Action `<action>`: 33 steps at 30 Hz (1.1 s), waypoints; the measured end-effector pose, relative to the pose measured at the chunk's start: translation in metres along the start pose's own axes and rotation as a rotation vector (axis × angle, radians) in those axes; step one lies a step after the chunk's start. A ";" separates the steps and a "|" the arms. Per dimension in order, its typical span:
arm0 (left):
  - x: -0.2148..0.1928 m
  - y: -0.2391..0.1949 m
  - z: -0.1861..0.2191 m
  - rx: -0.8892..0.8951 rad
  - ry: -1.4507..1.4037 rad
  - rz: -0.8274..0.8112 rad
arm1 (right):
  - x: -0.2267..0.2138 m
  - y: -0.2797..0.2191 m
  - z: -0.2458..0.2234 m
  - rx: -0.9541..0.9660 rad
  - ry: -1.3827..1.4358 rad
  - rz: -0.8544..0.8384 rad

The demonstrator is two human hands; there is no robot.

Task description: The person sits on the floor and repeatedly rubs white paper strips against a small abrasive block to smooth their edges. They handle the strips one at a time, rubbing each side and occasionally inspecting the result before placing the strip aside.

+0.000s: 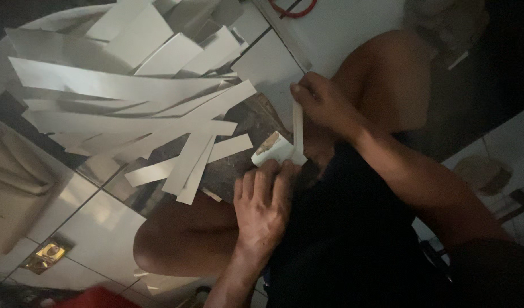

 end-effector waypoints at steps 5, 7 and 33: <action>-0.002 0.005 0.002 0.015 -0.016 0.020 | 0.005 0.016 0.018 0.039 -0.135 0.040; -0.002 0.008 0.002 0.017 -0.002 0.024 | 0.006 0.022 0.023 0.006 -0.157 0.079; -0.004 0.008 0.018 -0.003 0.009 0.151 | -0.113 -0.018 0.015 -0.247 0.737 0.187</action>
Point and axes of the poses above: each hand's wrist, its own y-axis towards the middle knuckle, its own x-axis out of the palm, z = x × y, the point moved 3 cm from there along y, towards the middle knuckle, and after that the axes turned 4 degrees about -y, right-handed, at the moved point
